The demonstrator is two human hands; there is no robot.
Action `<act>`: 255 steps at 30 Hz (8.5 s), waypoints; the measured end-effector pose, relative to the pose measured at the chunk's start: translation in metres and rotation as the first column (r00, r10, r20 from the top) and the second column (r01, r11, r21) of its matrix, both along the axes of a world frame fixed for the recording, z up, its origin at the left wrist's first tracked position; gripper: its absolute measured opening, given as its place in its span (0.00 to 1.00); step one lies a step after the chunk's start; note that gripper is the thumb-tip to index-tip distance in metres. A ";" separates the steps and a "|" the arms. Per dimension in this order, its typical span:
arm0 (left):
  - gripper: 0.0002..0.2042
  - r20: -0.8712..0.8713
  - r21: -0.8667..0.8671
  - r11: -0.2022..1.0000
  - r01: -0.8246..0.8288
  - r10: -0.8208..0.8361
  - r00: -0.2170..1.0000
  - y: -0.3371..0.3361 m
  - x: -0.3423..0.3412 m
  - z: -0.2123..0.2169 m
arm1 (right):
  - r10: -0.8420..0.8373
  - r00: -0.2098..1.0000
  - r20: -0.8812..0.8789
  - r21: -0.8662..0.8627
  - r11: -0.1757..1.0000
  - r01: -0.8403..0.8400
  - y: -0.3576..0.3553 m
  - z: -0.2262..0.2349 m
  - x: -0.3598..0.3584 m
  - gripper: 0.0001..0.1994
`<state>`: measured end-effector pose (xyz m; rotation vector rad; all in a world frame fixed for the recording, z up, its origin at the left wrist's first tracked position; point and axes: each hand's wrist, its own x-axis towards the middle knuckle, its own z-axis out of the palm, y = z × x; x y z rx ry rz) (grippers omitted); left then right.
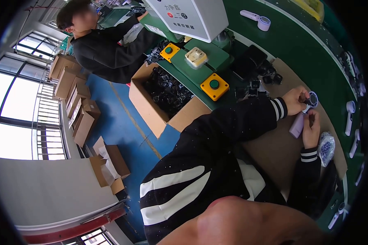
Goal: Assemble components of small handheld devices at a production workstation using an assembly press.
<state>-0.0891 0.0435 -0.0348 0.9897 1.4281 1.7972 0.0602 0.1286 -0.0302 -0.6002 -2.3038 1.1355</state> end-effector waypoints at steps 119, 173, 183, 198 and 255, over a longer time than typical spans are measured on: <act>0.05 -0.352 0.365 0.860 -0.356 0.481 0.803 -0.011 0.011 0.015 | -0.162 0.962 0.218 0.298 0.950 0.093 0.149 -0.031 -0.233 0.39; 0.15 -0.845 -0.137 0.970 -0.200 -0.009 0.535 -0.045 0.042 0.018 | -0.401 0.864 0.304 0.287 0.904 0.318 0.097 0.022 0.115 0.05; 0.11 -0.840 0.120 0.955 -0.270 0.243 0.485 -0.053 -0.005 0.049 | -0.384 0.887 0.255 0.381 0.883 0.273 0.044 0.042 0.105 0.03; 0.15 -0.985 -0.175 0.793 -0.583 -0.136 0.111 -0.081 -0.081 0.015 | -0.316 0.934 0.170 0.426 0.878 0.220 0.046 0.024 0.119 0.03; 0.21 -0.216 -0.025 0.999 0.025 -0.030 0.976 0.002 0.007 -0.005 | -0.168 0.986 0.006 -0.049 0.984 0.168 -0.015 0.015 0.019 0.07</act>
